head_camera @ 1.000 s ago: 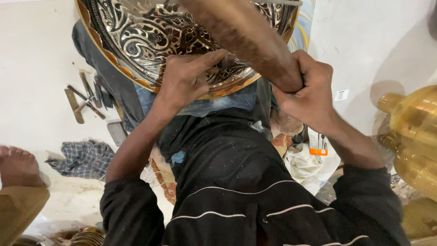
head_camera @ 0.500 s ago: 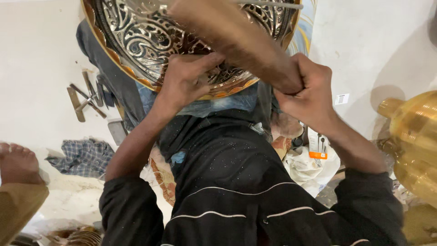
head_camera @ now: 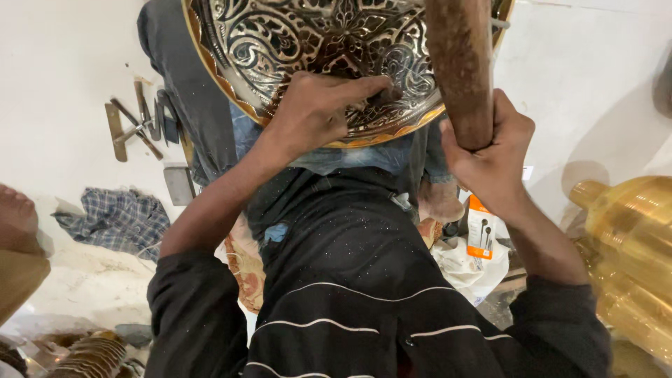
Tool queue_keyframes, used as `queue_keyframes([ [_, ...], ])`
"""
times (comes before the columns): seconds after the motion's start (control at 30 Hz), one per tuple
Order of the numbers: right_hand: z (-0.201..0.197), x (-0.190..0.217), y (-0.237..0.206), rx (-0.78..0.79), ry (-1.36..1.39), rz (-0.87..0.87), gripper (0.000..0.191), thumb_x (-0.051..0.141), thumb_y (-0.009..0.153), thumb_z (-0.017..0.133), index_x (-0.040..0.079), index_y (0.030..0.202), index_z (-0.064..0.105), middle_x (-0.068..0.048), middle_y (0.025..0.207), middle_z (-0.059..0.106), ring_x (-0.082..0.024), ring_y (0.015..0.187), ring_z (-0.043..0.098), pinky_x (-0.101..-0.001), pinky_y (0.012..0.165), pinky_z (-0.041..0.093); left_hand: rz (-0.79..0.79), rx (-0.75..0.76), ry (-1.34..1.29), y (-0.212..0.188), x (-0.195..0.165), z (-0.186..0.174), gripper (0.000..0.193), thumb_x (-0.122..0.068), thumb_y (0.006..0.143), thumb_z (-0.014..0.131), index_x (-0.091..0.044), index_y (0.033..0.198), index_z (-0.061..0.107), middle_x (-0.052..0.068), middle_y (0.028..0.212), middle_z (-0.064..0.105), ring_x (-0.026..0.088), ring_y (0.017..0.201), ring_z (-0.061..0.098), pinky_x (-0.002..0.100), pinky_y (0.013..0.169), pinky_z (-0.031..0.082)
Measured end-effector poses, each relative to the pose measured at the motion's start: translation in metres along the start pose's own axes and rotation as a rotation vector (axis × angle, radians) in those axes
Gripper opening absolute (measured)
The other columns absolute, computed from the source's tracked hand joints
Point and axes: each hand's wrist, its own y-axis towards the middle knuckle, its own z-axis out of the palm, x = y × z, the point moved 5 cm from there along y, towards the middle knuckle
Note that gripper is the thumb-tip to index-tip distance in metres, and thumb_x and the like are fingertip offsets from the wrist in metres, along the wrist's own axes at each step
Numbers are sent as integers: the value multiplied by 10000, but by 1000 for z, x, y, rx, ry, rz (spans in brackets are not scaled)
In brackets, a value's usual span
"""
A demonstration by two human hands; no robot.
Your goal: The person sits on the floor with an ornate engraved brass tray on their lap and decorates it by hammering. They hold a small punch against the tray surface with one hand and strike it with a wooden mallet held in the other hand, repositioning the punch repeatedly across the pattern.
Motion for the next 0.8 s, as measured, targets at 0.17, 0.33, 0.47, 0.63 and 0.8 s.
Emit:
queue_keyframes([
  [0.17, -4, 0, 1, -107, 22, -43, 273, 91, 888, 795, 3, 972, 551, -144, 768, 565, -251, 627, 518, -347, 617, 456, -24, 27, -34, -1, 1, 0, 769, 84, 702, 684, -157, 1430, 635, 121, 906, 735, 256, 788, 734, 392, 644, 562],
  [0.33, 6, -7, -4, 81, -82, -35, 238, 6, 805, 777, -19, 985, 624, -106, 774, 644, -145, 660, 606, -320, 682, 465, -43, 6, -83, 6, 5, 1, 721, 140, 742, 656, -123, 1414, 639, 176, 982, 766, 252, 890, 793, 393, 596, 565],
  [0.47, 23, -12, -11, -100, 435, -85, 308, 13, 931, 836, -48, 1134, 613, -69, 884, 644, -109, 742, 591, -274, 702, 510, -7, -229, -419, 10, -3, -13, 685, 175, 840, 575, -75, 1476, 522, 207, 1202, 731, 282, 1149, 744, 377, 978, 628],
  [0.63, 39, -28, -20, -19, 696, 124, 191, 13, 949, 791, -19, 1033, 622, -32, 818, 651, -109, 678, 631, -267, 628, 509, 121, -199, -263, 17, -15, -19, 673, 114, 828, 746, -113, 1426, 533, 221, 1210, 728, 291, 1101, 747, 352, 923, 644],
  [0.8, 34, -34, -18, -66, 575, 102, 211, 45, 940, 843, -22, 984, 647, -23, 812, 650, -88, 698, 607, -254, 651, 496, -57, 4, -285, 19, -3, -4, 741, 140, 753, 679, -103, 1444, 564, 172, 1051, 760, 248, 996, 803, 322, 775, 659],
])
